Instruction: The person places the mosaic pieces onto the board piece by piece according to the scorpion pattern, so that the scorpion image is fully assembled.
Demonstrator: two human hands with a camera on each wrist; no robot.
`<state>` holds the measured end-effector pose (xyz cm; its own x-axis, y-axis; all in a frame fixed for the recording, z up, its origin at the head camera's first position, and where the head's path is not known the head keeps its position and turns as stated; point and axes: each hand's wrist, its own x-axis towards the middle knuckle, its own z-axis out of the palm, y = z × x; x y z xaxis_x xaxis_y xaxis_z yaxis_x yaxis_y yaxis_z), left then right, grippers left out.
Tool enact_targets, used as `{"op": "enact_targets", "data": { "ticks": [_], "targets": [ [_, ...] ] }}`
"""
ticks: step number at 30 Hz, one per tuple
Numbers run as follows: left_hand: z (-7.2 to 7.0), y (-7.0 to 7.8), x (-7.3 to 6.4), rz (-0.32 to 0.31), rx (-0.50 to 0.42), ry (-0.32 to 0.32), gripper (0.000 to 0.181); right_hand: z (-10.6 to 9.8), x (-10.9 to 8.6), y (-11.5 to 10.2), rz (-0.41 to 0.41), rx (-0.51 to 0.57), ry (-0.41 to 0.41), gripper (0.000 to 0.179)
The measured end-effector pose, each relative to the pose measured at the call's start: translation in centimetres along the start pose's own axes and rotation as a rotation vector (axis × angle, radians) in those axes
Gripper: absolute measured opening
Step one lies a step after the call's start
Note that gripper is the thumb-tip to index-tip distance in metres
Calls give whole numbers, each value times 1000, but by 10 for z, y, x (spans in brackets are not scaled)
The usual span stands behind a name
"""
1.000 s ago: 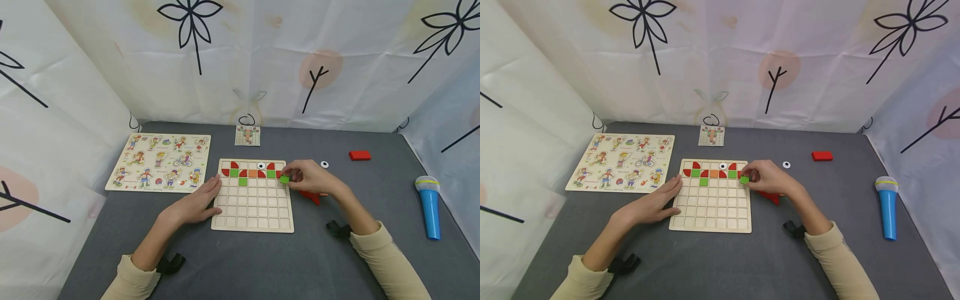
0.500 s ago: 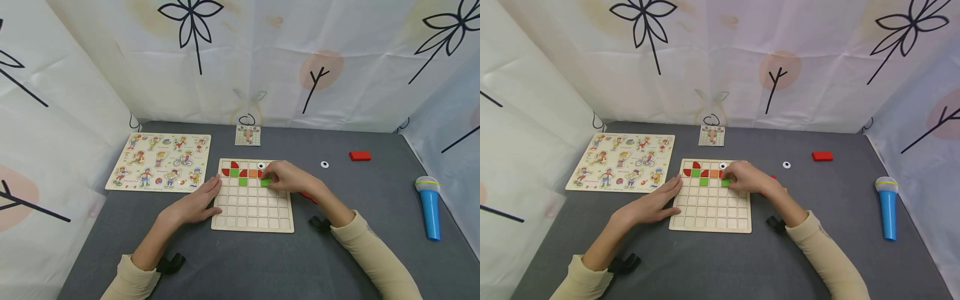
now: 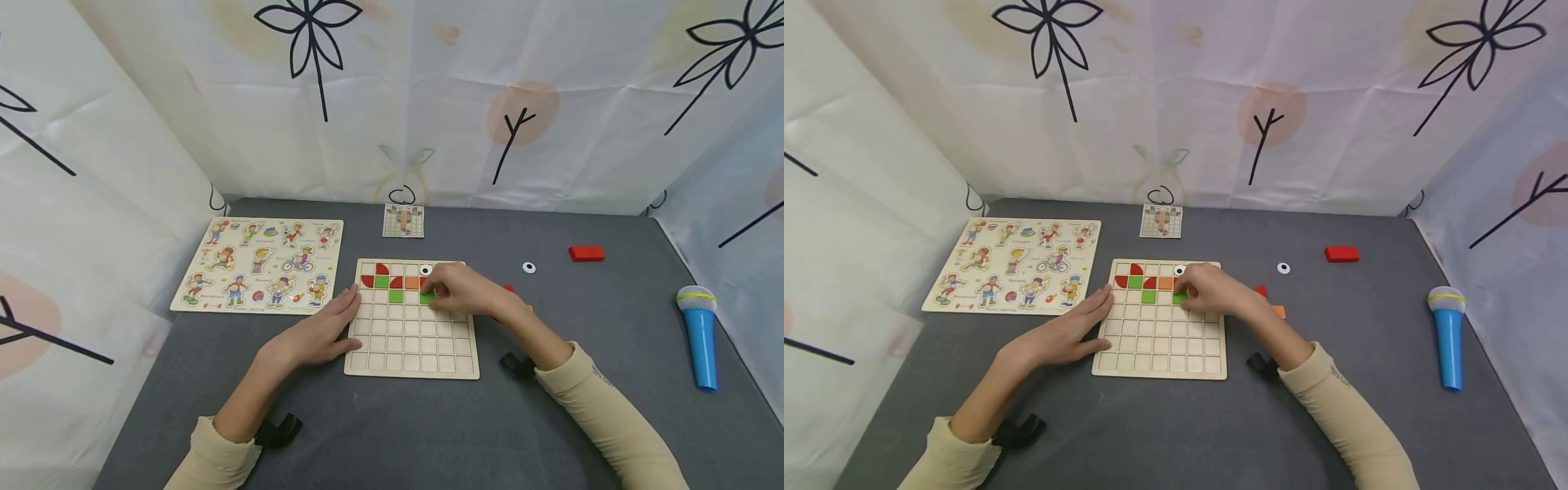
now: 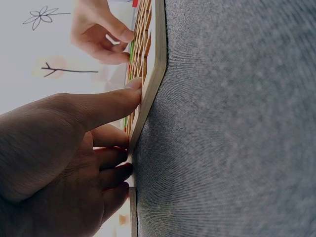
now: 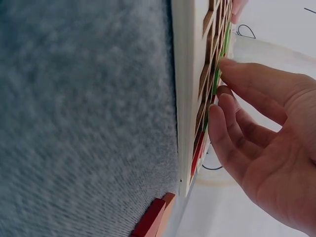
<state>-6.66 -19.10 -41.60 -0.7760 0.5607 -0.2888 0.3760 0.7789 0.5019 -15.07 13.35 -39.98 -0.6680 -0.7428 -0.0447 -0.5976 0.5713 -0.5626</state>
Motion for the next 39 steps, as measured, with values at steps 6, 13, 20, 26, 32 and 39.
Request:
{"op": "enact_targets", "data": {
  "ticks": [6,13,20,26,32,39],
  "targets": [
    [0,0,0,6,-6,0,87,-4,-9,4,22,42,11,20],
    [1,-2,0,10,-3,5,87,-15,-30,20,99,102,66,23],
    [1,-1,-1,14,-4,7,86,-29,-56,42,200,83,153,25],
    [1,-1,-1,11,-3,6,86,-45,-81,67,310,79,217,31],
    [1,-1,-1,18,-15,2,86,-58,-96,90,405,21,224,38],
    [3,-8,-2,73,-55,33,87,-64,-102,108,479,23,189,42]
  ]
}}
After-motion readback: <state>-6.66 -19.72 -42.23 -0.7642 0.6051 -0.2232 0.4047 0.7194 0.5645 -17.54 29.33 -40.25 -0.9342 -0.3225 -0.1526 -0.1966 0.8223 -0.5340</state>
